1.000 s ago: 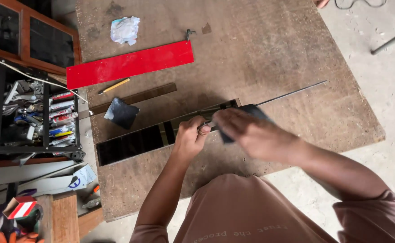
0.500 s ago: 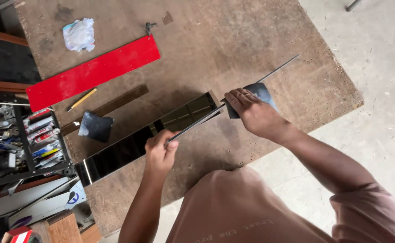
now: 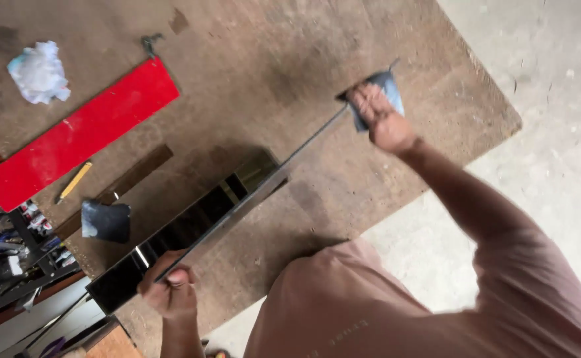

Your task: The person is sanding the sharp edges of glass strips using sandpaper to smooth them.

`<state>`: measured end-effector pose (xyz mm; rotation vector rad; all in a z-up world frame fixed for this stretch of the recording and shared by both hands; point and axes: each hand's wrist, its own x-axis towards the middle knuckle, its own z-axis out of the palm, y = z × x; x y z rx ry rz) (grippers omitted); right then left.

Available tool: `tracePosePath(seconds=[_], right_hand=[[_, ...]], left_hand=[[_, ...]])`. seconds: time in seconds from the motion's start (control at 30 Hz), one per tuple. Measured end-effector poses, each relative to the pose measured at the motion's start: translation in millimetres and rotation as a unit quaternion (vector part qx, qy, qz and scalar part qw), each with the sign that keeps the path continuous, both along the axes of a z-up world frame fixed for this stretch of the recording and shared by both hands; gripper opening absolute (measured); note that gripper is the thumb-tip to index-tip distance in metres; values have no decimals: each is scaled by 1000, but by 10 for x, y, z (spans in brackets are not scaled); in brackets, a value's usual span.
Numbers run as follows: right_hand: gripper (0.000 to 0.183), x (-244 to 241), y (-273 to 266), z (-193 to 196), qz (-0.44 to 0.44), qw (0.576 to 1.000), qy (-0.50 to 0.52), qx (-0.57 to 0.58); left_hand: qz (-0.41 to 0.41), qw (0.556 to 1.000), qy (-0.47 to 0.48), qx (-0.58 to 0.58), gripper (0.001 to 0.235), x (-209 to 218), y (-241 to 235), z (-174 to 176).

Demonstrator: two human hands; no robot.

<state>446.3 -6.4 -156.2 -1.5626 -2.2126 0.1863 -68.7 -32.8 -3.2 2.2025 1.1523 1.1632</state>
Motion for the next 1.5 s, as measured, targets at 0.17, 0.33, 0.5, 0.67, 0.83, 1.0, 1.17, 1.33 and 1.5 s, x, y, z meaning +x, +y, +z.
tracePosePath(seconds=[0.17, 0.33, 0.5, 0.67, 0.83, 1.0, 1.17, 1.33, 1.5], right_hand=[[65, 625, 227, -333, -43, 998, 49, 12], [76, 1484, 418, -566, -113, 979, -97, -138], [80, 1385, -207, -416, -277, 894, 349, -55], [42, -321, -925, -194, 2, 449, 794, -409], [43, -1137, -871, 114, -110, 166, 793, -576], [40, -1462, -960, 325, -141, 221, 739, -621], [62, -1831, -984, 442, -87, 211, 748, -623], [56, -2061, -980, 746, -102, 222, 768, -592], [53, -2079, -979, 537, -152, 245, 771, -568]], left_hand=[[133, 981, 15, -142, 74, 232, -126, 392], [129, 974, -82, -167, 63, 432, -208, 498], [221, 867, -96, -436, 75, 277, -550, 411], [348, 795, -290, -405, 45, 442, -807, 258], [292, 820, -315, -377, 47, 435, -886, 7], [302, 765, -349, -450, 55, 367, -849, -213], [323, 699, -387, -508, 41, 401, -866, -330], [308, 689, -385, -531, 43, 482, -872, -319], [261, 715, -377, -528, 49, 524, -911, -290]])
